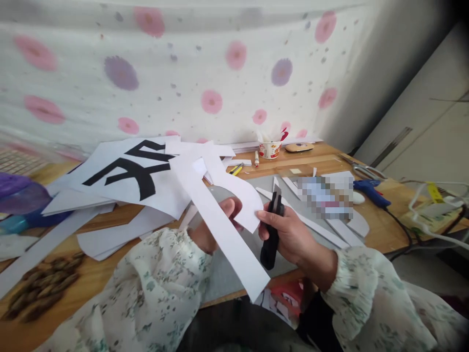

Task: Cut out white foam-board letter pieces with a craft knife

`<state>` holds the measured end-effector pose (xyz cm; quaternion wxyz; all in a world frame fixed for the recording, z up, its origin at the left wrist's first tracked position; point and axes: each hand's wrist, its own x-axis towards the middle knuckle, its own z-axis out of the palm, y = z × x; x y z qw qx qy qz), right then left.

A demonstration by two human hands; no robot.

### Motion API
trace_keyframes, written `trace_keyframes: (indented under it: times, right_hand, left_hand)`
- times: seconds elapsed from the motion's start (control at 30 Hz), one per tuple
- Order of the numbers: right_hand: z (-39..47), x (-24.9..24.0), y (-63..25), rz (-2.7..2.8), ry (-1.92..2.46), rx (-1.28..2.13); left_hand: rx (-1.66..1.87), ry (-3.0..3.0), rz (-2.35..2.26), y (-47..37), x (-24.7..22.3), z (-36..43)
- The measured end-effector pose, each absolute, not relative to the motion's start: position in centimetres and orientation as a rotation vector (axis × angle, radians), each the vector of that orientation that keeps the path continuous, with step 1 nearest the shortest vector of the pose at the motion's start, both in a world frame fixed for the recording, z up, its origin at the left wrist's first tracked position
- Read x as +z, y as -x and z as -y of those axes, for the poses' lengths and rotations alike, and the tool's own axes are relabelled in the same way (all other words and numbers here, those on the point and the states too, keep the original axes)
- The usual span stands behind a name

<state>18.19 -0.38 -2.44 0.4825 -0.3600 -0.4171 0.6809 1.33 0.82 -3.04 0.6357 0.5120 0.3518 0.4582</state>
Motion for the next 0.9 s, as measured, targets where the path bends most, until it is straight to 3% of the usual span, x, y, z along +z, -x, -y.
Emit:
trace_keyframes:
  times: [0.17, 0.33, 0.6, 0.9]
  right_hand:
    - [0.9, -3.1, -18.0, 1.179, 0.929, 1.663]
    - [0.4, -2.2, -19.1, 1.285, 0.931, 1.538]
    - [0.9, -1.3, -19.9, 2.13, 0.978, 0.549]
    - [1.0, -1.7, -18.9, 2.219, 0.906, 0.172]
  left_hand:
    - [0.745, -1.224, -0.611, -0.3, -3.8, -1.1]
    - [0.869, -1.112, -0.586, -0.2, -4.5, -1.5]
    - [0.942, -0.948, -0.446, -1.4, -2.4, 0.9]
    - [0.94, -0.886, -0.34, -1.6, -2.7, 1.4]
